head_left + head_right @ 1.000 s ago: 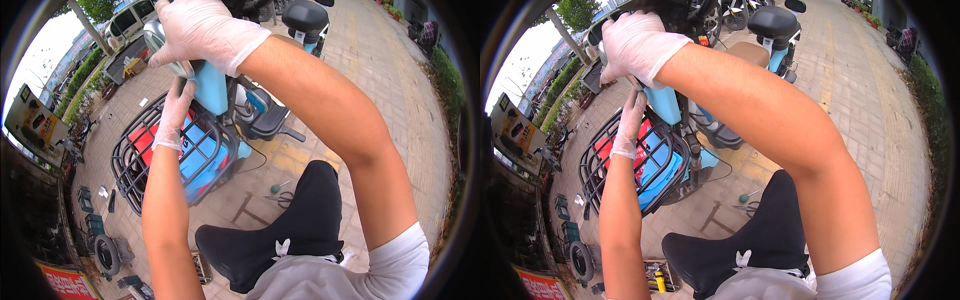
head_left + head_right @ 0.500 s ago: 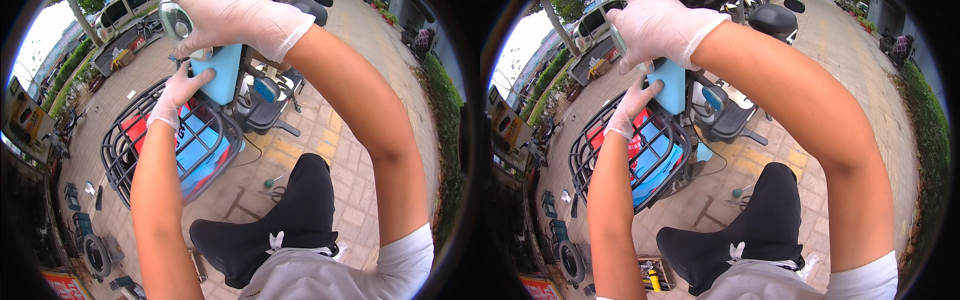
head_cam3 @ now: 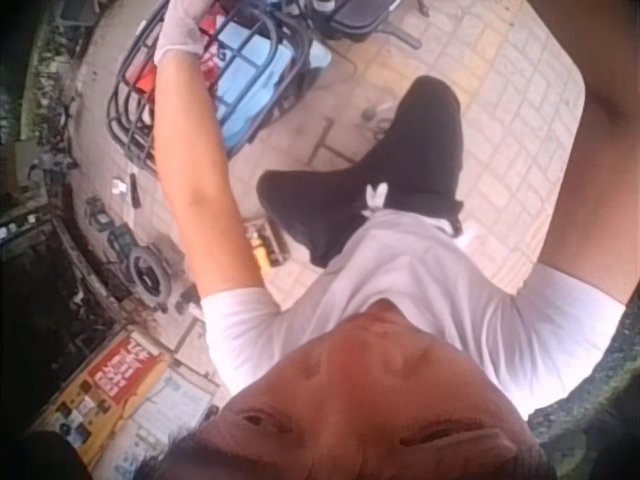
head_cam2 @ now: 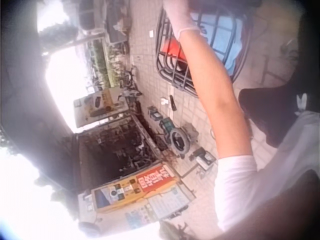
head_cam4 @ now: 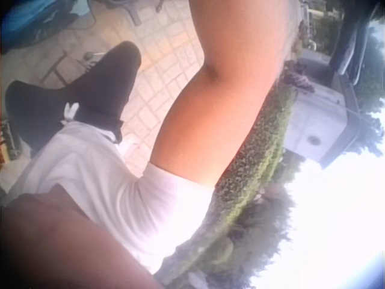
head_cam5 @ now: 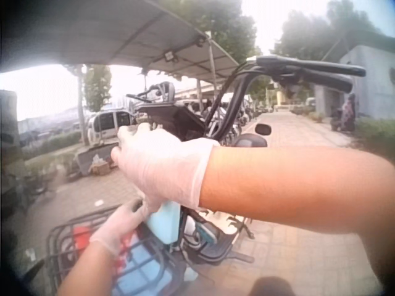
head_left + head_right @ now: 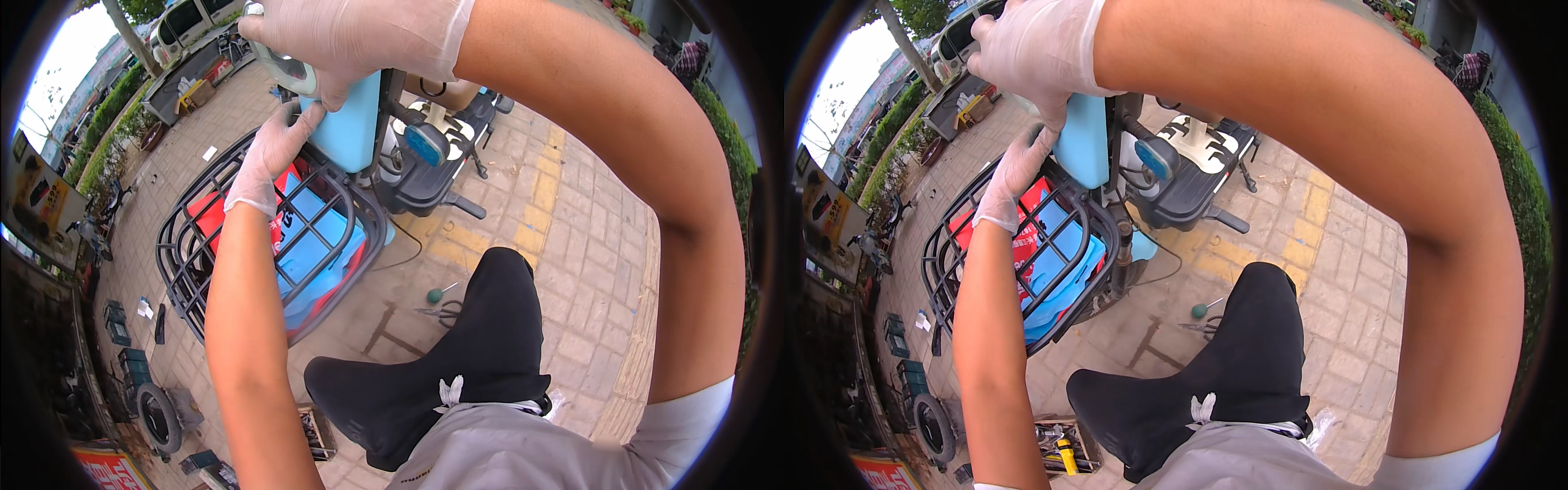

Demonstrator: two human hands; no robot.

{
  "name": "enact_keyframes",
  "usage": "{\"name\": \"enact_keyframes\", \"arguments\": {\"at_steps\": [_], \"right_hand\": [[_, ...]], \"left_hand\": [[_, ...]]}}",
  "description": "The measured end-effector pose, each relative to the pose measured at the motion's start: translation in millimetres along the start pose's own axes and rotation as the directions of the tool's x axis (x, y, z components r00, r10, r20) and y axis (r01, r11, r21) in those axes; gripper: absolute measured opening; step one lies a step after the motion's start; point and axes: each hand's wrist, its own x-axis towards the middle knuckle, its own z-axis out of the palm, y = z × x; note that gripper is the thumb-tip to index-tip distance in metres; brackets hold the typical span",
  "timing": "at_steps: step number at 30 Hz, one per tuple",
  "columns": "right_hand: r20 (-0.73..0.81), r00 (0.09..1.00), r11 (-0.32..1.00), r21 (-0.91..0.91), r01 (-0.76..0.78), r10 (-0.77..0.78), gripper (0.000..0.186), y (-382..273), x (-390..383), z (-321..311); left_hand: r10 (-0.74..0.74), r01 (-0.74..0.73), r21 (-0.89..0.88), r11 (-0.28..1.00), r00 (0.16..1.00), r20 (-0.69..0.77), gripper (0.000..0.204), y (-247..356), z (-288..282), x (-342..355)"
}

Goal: The person repairs an electric scooter by connecting wires and securing the front cover. They use a screwdriver to tighten screws and ensure the components are properly aligned.

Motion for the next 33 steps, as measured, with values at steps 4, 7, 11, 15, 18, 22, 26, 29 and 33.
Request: {"name": "enact_keyframes", "arguments": {"at_steps": [4,7,11,15,18,22,26,29,33], "right_hand": [[0.285,0.941,0.974,-0.188,-0.130,0.181,0.076,-19,27,8],[0.090,0.994,0.993,-0.102,-0.059,0.069,0.072,-5,23,22],[-0.239,0.965,0.994,0.007,0.113,-0.109,0.067,20,-6,38],[-0.199,0.970,0.978,0.129,0.167,-0.139,0.063,27,-19,35],[-0.158,0.975,0.966,0.181,0.186,-0.159,0.059,23,-10,20],[0.053,0.981,0.979,0.100,0.180,-0.186,0.054,18,11,5],[0.300,0.910,0.957,0.057,0.283,-0.287,0.054,8,50,10],[0.345,0.898,0.962,0.075,0.263,-0.273,0.054,-1,62,17],[0.357,0.902,0.970,0.087,0.226,-0.242,0.053,-7,64,24]], "left_hand": [[-0.009,0.006,-0.058,0.998,0.999,-0.052,0.103,4,6,-5],[-0.024,0.025,0.013,1.000,0.996,-0.090,0.089,8,5,-8],[0.158,-0.092,0.630,0.771,0.986,-0.048,0.058,-7,-25,-10],[0.107,-0.072,0.554,0.829,0.994,-0.031,0.049,-39,-41,-14],[0.011,-0.005,0.548,0.836,1.000,-0.008,0.048,-48,-44,-18],[-0.043,0.062,0.579,0.813,0.998,-0.047,0.047,-36,-42,-23],[-0.052,0.081,0.549,0.832,0.996,-0.068,0.045,-28,-42,-20],[-0.045,0.081,0.537,0.840,0.996,-0.081,0.047,-31,-43,-20],[-0.035,0.072,0.498,0.864,0.996,-0.083,0.049,-34,-42,-20]]}}
